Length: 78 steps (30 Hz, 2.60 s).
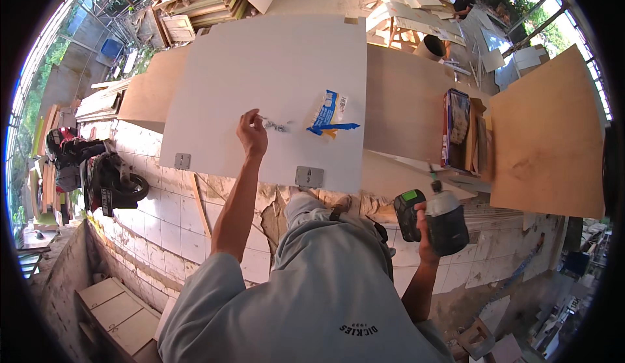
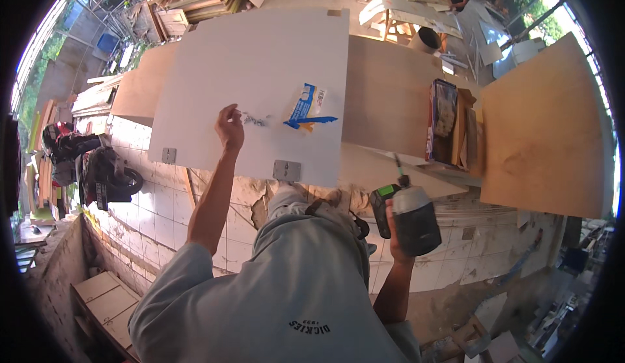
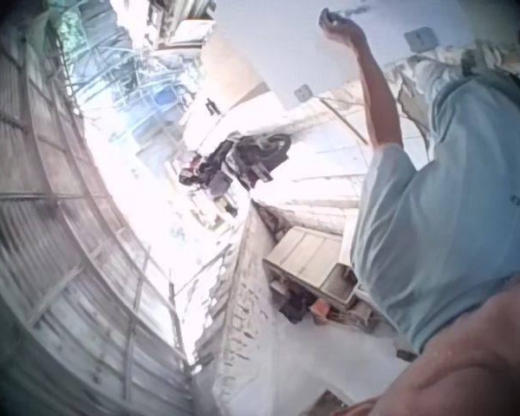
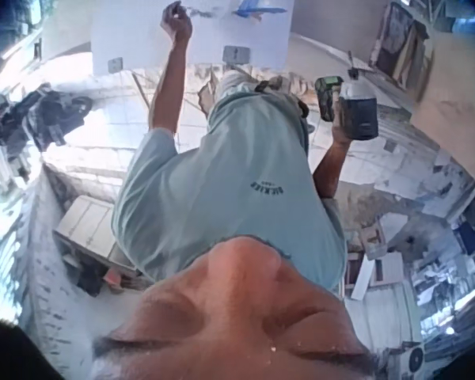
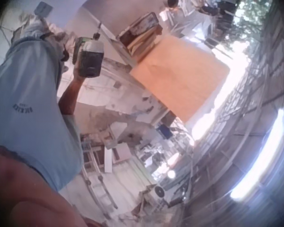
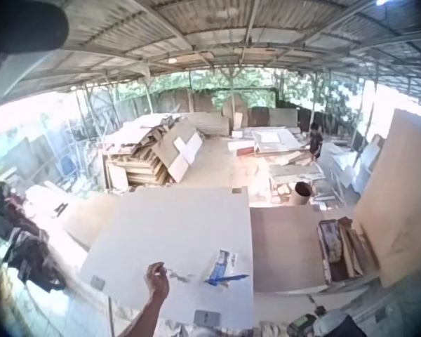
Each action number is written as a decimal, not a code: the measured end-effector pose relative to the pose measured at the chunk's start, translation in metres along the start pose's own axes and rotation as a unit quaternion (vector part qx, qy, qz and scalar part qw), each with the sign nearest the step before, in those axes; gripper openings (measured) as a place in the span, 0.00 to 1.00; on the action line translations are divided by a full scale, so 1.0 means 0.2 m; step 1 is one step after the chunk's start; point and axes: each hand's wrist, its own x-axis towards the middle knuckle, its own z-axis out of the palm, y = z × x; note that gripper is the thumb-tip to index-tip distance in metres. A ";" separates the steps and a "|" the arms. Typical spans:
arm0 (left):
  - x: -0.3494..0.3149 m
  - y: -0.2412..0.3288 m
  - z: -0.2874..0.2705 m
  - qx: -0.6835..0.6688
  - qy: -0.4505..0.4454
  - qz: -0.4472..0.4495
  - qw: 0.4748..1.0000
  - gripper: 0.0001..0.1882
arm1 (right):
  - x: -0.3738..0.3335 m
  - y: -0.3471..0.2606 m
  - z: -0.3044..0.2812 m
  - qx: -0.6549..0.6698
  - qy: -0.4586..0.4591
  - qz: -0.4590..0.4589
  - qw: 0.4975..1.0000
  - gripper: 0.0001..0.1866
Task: The person attaches metal hinges to a white cabinet door using an electric drill and screws.
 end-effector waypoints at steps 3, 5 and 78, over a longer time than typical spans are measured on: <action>-0.14 0.20 -0.06 -0.311 -0.013 -0.221 0.924 0.10 | -0.07 0.06 0.01 -0.004 -0.071 -0.003 0.997 0.14; -0.33 0.31 -0.09 -0.421 -0.065 -0.313 0.849 0.09 | -0.08 -0.02 0.06 0.178 -0.102 0.113 0.972 0.20; -0.87 1.37 -0.98 -0.533 0.073 -0.094 0.838 0.06 | 0.13 -0.09 0.23 0.166 -0.267 0.181 0.932 0.23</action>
